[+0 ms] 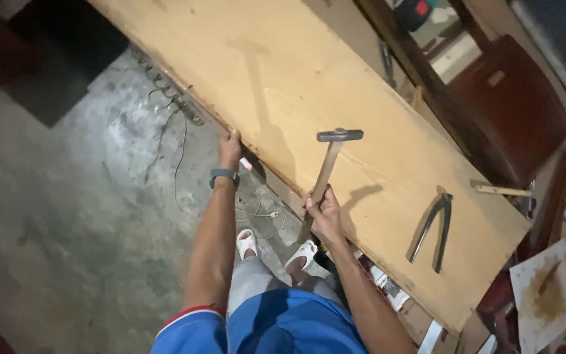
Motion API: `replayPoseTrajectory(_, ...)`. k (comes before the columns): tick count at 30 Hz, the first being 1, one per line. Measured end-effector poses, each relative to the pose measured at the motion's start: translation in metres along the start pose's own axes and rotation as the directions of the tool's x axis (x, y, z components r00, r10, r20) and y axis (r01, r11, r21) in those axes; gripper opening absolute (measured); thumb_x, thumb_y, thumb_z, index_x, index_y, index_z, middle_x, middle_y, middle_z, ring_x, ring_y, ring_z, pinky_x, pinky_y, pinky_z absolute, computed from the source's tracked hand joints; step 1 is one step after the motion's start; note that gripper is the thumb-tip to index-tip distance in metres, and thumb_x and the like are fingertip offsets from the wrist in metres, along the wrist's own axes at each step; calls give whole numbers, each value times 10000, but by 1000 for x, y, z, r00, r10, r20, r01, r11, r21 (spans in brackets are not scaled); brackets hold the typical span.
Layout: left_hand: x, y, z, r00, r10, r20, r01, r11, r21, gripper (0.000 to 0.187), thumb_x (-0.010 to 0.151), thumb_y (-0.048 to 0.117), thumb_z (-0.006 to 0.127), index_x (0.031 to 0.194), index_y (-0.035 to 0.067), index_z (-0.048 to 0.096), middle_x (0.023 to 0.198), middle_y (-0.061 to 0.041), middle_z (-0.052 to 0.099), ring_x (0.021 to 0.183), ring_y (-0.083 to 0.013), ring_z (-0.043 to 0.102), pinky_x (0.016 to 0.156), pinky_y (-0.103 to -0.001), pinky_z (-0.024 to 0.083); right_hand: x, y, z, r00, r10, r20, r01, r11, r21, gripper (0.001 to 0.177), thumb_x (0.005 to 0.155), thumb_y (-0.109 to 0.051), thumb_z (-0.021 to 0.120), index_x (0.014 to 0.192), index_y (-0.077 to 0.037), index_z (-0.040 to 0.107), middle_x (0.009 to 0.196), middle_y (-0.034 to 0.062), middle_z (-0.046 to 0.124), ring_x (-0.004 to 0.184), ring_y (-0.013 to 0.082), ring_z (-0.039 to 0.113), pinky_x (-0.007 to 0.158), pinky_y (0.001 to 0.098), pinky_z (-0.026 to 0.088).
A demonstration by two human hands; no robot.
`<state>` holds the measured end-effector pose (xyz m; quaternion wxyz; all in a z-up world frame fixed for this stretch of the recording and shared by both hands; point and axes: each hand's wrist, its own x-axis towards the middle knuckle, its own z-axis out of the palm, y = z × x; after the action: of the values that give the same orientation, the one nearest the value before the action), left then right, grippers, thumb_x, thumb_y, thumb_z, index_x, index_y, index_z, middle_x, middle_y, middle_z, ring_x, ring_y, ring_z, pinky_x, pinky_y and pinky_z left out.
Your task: The person hammers nails into the edge of a wooden board using a hammer. They then use pliers to pull out the nails from the wood. The person repeats this process of hammering and removing nails along the board's edge.
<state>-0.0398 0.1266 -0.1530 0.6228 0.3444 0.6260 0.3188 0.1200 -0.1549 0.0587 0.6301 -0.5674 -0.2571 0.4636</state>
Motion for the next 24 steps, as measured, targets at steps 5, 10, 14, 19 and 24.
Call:
replayPoseTrajectory(5,-24,21,5,1000,-27,-1,27,1000,-8,507,1048,357,538,1341,-54,593,1160,-279,680,1002,-420,722,802,-546,635,-12,-9,-4,998,65,-18,-65,998,-8,224,988,-99,659,1147,-87,502,795,89,633,538,152,634,458,272,542)
replayPoseTrajectory(10,-31,30,7,996,-92,4,91,989,-117,565,1053,369,519,1407,-72,524,1124,-293,669,935,-416,744,777,-526,654,-14,-37,25,967,255,12,-246,945,-213,138,1031,-120,588,1133,-122,495,739,12,549,490,103,519,378,226,443)
replayPoseTrajectory(14,-41,49,-4,1000,5,-1,-5,999,36,529,1020,350,555,1393,-25,573,1281,-294,641,1137,-450,653,936,-560,563,7,-68,75,947,320,-26,-262,722,-641,441,1088,-321,413,1432,-59,499,609,85,581,450,199,593,416,343,464)
replayPoseTrajectory(19,-43,45,-5,998,50,22,-53,989,141,533,1015,423,549,1369,34,636,1401,-225,613,1352,-412,539,1157,-549,410,14,-58,111,971,239,-15,-138,507,-851,494,1066,-390,418,1419,-61,520,1210,345,641,1182,492,623,992,582,504)
replayPoseTrajectory(24,-49,42,-6,995,94,-15,-91,984,151,500,1016,357,557,1330,-20,651,1344,-286,628,1322,-473,535,1136,-591,410,24,-63,102,960,280,18,-133,513,-848,363,1040,-395,488,1296,-168,613,1033,239,720,1071,428,690,912,559,550)
